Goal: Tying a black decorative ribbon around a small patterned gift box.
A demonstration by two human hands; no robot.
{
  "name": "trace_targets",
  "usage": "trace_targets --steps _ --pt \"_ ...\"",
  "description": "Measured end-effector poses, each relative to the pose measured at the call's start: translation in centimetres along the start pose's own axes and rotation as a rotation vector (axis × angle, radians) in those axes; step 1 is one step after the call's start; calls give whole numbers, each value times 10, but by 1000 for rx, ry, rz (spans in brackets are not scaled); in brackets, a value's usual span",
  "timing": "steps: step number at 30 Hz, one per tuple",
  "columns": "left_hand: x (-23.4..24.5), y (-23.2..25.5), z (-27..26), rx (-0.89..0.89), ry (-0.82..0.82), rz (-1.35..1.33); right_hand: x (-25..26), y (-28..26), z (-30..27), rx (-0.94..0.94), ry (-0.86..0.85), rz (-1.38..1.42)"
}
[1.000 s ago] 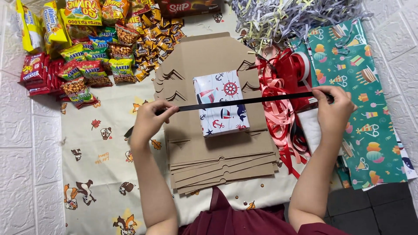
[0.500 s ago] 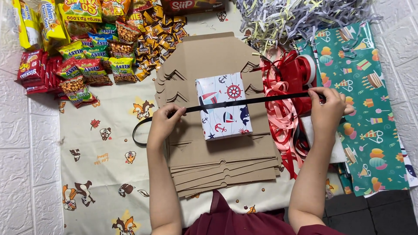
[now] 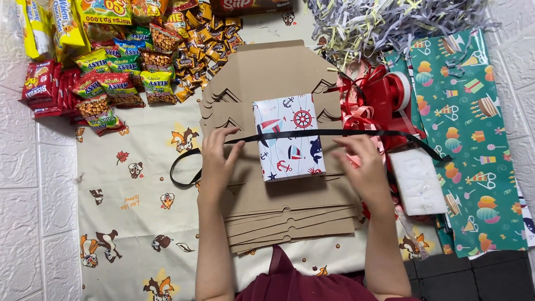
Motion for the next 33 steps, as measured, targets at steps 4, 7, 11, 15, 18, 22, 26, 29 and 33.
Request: trace_targets --steps 4,7,11,15,18,22,26,29,33 --pt "-8 5 -4 51 -58 27 -33 -3 -11 21 -269 113" --pt "-10 11 -9 -21 120 95 -44 10 -17 43 -316 63" --pt "-22 22 -24 116 68 -94 -55 23 -17 -98 -241 482" --pt "-28 42 -33 296 -76 -260 -75 70 -24 -199 -221 598" --pt "-31 52 -33 342 -77 -321 -72 57 -21 -222 -186 577" --pt "-40 22 -36 408 -29 -243 -67 50 -18 -244 -45 551" --pt "-35 15 -26 245 62 -100 -53 30 -16 -202 78 393" --pt "-29 19 -10 260 56 -102 -47 15 -14 -110 -22 315" --pt "-39 -9 5 291 16 -44 -51 -10 -14 -63 -290 162"
Point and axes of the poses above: each hand's wrist, its own z-axis towards the middle knuckle, its own x-axis out of the back of the hand, y = z × x, the point moved 3 cm from there along z, towards the middle knuckle, and after that the axes turned 1 degree about y, right-handed, at the moved point
